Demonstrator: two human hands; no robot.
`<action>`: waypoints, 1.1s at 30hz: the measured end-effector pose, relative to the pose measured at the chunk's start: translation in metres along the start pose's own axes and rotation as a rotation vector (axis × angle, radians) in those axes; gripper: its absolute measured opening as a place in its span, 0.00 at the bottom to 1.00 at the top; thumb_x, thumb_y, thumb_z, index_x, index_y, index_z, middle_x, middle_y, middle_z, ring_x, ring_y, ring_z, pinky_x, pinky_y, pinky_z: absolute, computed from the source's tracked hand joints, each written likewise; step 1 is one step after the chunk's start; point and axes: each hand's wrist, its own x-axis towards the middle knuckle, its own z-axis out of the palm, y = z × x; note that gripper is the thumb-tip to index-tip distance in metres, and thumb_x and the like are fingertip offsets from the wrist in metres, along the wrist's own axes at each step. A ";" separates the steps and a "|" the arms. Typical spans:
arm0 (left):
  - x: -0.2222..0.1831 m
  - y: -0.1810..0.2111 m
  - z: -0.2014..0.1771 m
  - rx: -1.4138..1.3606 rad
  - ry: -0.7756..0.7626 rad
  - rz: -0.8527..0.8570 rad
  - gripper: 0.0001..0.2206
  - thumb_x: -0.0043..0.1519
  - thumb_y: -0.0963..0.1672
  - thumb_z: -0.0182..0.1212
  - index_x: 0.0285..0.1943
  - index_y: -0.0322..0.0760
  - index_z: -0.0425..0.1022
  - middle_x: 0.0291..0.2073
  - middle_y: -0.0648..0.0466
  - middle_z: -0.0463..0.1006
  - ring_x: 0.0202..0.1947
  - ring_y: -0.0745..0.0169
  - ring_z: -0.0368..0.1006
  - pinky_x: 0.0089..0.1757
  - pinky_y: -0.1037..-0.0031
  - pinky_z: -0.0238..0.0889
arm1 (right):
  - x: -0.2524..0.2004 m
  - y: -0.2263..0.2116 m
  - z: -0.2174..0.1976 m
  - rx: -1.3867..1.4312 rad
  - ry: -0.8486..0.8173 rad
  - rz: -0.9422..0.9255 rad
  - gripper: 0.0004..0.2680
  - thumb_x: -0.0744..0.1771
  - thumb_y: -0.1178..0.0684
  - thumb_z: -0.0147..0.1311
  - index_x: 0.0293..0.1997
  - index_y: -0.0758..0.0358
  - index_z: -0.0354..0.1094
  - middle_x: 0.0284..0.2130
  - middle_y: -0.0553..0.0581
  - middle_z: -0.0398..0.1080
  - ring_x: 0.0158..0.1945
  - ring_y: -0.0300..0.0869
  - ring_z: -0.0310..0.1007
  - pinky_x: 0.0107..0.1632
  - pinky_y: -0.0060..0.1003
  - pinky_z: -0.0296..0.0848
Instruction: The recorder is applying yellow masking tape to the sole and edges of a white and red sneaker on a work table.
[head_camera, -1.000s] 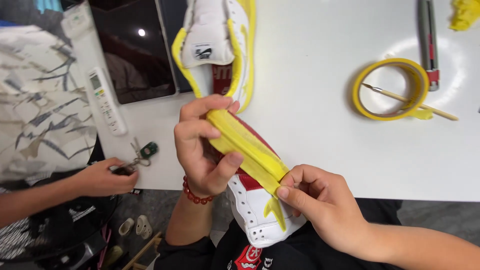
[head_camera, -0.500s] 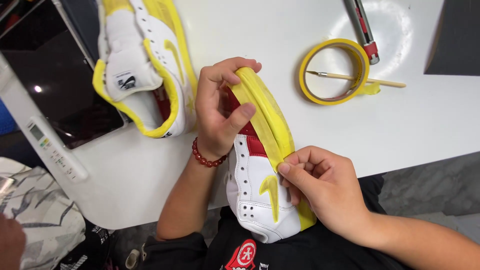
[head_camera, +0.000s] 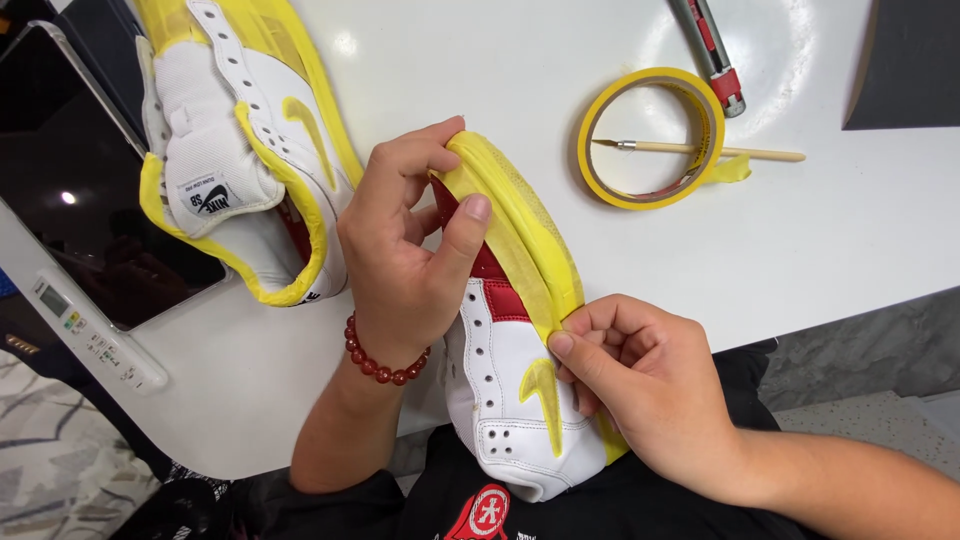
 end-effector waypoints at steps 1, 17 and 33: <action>0.000 -0.002 -0.002 0.002 0.003 -0.001 0.10 0.71 0.39 0.60 0.58 0.29 0.67 0.61 0.42 0.74 0.50 0.65 0.77 0.45 0.75 0.81 | 0.000 -0.002 0.002 -0.001 -0.003 0.000 0.04 0.66 0.59 0.58 0.37 0.72 0.73 0.21 0.53 0.73 0.20 0.31 0.67 0.24 0.26 0.66; 0.009 -0.017 -0.032 0.154 -0.248 0.282 0.14 0.67 0.45 0.56 0.59 0.34 0.69 0.64 0.39 0.66 0.55 0.53 0.75 0.50 0.70 0.77 | 0.003 -0.001 0.002 -0.057 0.032 0.082 0.05 0.65 0.58 0.58 0.36 0.72 0.74 0.20 0.55 0.73 0.16 0.32 0.66 0.14 0.27 0.59; 0.009 -0.015 -0.038 0.297 -0.315 0.401 0.15 0.69 0.47 0.63 0.60 0.37 0.70 0.72 0.33 0.60 0.67 0.38 0.71 0.58 0.66 0.77 | 0.007 -0.001 -0.001 -0.027 -0.005 0.081 0.05 0.66 0.58 0.58 0.37 0.73 0.74 0.20 0.55 0.74 0.16 0.32 0.66 0.15 0.27 0.59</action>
